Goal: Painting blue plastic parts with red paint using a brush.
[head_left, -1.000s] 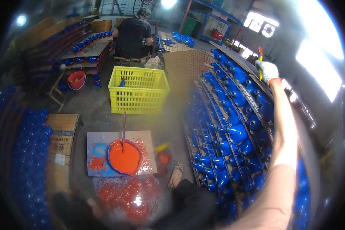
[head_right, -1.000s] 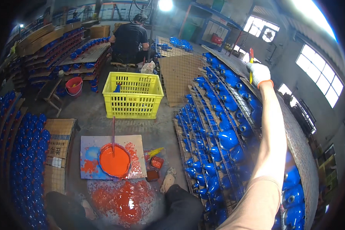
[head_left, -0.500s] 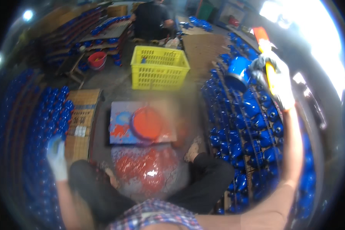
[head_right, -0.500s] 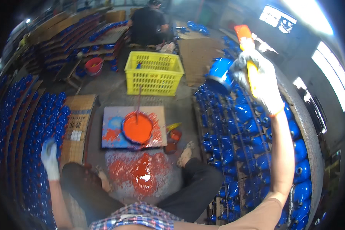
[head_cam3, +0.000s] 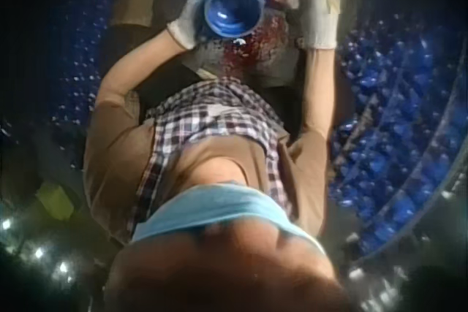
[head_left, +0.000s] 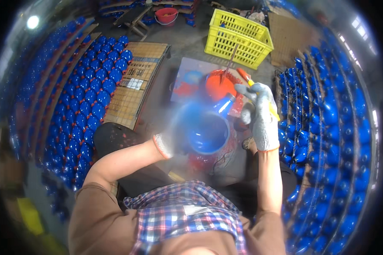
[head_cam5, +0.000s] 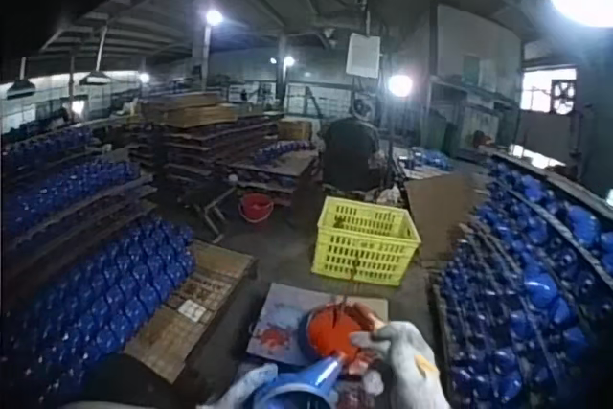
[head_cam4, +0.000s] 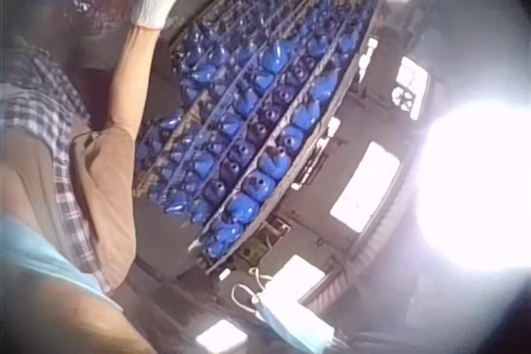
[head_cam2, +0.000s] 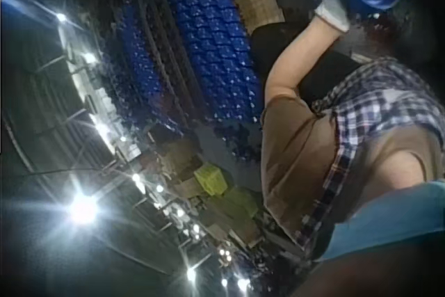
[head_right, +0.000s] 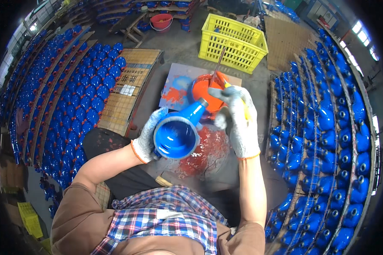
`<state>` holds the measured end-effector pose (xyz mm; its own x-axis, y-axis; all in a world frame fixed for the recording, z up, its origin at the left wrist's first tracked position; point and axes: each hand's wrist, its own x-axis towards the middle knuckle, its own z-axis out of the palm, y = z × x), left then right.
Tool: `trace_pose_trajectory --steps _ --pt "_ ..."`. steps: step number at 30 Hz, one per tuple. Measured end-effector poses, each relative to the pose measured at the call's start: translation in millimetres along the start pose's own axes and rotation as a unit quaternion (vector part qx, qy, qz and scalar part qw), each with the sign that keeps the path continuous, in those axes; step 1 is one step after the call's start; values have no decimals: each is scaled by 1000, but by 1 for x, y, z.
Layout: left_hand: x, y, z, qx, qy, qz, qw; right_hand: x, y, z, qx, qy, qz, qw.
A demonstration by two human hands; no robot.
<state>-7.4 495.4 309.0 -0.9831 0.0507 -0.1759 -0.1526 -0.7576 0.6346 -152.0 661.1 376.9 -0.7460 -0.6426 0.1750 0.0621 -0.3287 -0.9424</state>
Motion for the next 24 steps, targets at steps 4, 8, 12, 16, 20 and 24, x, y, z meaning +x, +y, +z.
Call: trace_pose_trajectory --steps 4,8,12,16,20,24 --pt "-8 -9 -9 -52 38 11 998 -23 54 -40 249 105 116 956" --pt "-20 -15 -1 -340 101 -49 934 -63 77 -48 295 244 163 909" --pt "-23 -27 4 -434 173 -65 882 -92 94 -67 300 260 182 900" --pt "-26 -38 -11 -327 174 -91 924 -100 85 -65 94 235 160 954" --pt "-36 -30 -26 170 81 -57 980 -88 59 -48 -97 242 136 956" --pt "-40 -1 15 584 42 -21 810 -66 54 -47 -253 148 85 952"
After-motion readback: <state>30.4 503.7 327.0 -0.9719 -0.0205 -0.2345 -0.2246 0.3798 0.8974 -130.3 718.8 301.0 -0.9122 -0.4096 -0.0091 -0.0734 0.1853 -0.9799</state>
